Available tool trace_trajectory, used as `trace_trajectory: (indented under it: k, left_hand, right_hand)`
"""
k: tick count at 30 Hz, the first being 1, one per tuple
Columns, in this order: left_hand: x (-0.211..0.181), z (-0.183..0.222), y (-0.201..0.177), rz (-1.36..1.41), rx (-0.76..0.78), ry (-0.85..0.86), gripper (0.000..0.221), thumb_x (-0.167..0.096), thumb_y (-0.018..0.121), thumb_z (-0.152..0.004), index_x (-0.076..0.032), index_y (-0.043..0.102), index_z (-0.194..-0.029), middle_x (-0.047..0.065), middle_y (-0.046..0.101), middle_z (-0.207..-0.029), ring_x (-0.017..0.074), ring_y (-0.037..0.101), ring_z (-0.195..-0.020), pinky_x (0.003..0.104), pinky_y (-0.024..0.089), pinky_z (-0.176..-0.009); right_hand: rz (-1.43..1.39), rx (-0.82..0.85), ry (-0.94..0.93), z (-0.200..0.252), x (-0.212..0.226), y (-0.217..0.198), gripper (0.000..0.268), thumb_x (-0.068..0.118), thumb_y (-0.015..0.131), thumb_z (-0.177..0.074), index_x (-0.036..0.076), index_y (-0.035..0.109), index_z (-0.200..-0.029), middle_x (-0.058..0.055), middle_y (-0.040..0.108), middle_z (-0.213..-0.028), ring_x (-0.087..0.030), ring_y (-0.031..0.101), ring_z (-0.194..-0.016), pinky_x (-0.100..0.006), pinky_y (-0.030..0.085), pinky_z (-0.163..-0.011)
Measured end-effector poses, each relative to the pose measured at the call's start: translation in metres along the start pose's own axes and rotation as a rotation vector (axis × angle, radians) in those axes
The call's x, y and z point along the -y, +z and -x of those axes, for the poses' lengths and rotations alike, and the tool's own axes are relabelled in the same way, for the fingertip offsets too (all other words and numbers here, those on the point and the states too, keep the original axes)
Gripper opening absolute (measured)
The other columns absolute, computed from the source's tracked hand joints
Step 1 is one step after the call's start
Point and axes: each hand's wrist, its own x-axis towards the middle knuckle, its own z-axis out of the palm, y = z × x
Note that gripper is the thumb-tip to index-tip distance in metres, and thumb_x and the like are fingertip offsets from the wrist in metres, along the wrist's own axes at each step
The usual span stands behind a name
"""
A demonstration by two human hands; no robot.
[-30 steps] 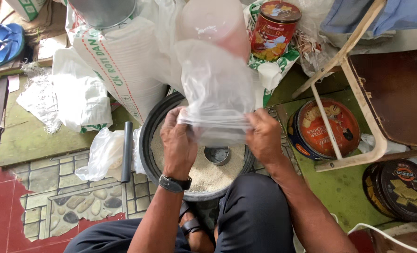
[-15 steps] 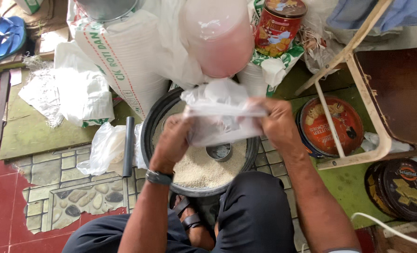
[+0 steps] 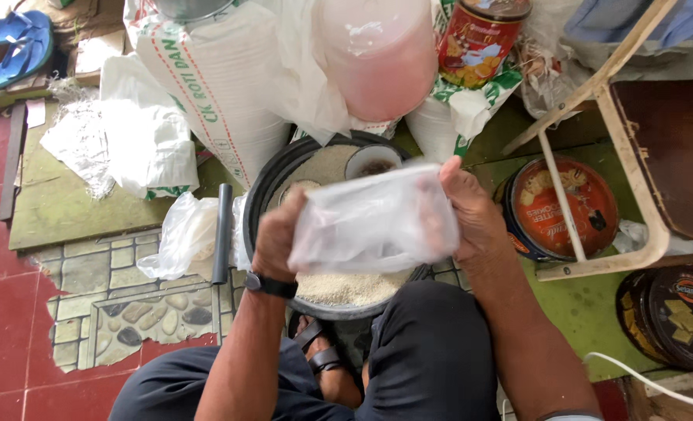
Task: The person fills small plastic bags with rice by scooping the rice from a large container using a metal cup and a green patterned mug, then pouring the rice into the bags.
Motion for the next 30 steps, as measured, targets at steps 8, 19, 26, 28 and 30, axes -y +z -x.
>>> trace_trajectory:
  k: [8, 19, 26, 28, 30]
  left_hand:
    - [0.007, 0.000, -0.009, 0.468, -0.116, 0.189, 0.060, -0.051, 0.048, -0.104, 0.002, 0.072, -0.119, 0.022, 0.076, -0.113, 0.0402, 0.074, -0.102, 0.056, 0.055, -0.101]
    - [0.001, 0.051, 0.003, -0.329, -0.334, 0.045, 0.031, -0.027, 0.071, -0.093, 0.000, 0.069, -0.107, 0.014, 0.071, -0.081, 0.0233, 0.070, -0.073, 0.035, 0.058, -0.064]
    - [0.005, 0.047, 0.040, -1.760, -0.424, 0.448, 0.107, -0.025, 0.087, -0.078, -0.005, 0.025, -0.163, 0.026, 0.059, -0.111, 0.0390, 0.067, -0.095, 0.045, 0.056, -0.075]
    - [0.007, 0.037, 0.014, -1.653, -0.458, 0.538, 0.096, -0.006, 0.074, -0.080, -0.002, 0.023, -0.162, 0.026, 0.057, -0.109, 0.0439, 0.066, -0.092, 0.051, 0.058, -0.074]
    - [0.003, 0.030, -0.002, -1.541, -0.478, 0.613, 0.089, 0.013, 0.061, -0.082, 0.000, 0.022, -0.162, 0.025, 0.054, -0.108, 0.0488, 0.065, -0.088, 0.057, 0.059, -0.074]
  right_hand:
    - [0.396, 0.029, 0.188, 0.019, 0.047, 0.076, 0.068, 0.048, 0.075, -0.083, 0.004, 0.059, -0.132, -0.009, 0.062, -0.105, -0.013, 0.057, -0.092, -0.033, 0.057, -0.088]
    - [1.310, 0.076, -0.569, 0.001, -0.003, 0.058, 0.027, -0.006, 0.062, -0.092, 0.003, 0.075, -0.114, -0.015, 0.068, -0.100, -0.035, 0.069, -0.093, -0.042, 0.057, -0.083]
    - [1.399, 0.093, -0.851, -0.003, -0.013, 0.090, 0.026, -0.003, 0.051, -0.101, -0.008, 0.071, -0.117, -0.027, 0.068, -0.104, -0.051, 0.067, -0.094, -0.052, 0.056, -0.070]
    - [1.399, 0.124, -0.884, -0.003, -0.005, 0.098, 0.027, -0.006, 0.055, -0.098, -0.008, 0.069, -0.121, -0.027, 0.067, -0.105, -0.047, 0.067, -0.091, -0.053, 0.058, -0.071]
    - [1.403, 0.143, -0.906, -0.001, -0.001, 0.101, 0.030, -0.010, 0.059, -0.096, -0.009, 0.068, -0.124, -0.027, 0.066, -0.106, -0.043, 0.068, -0.087, -0.053, 0.060, -0.071]
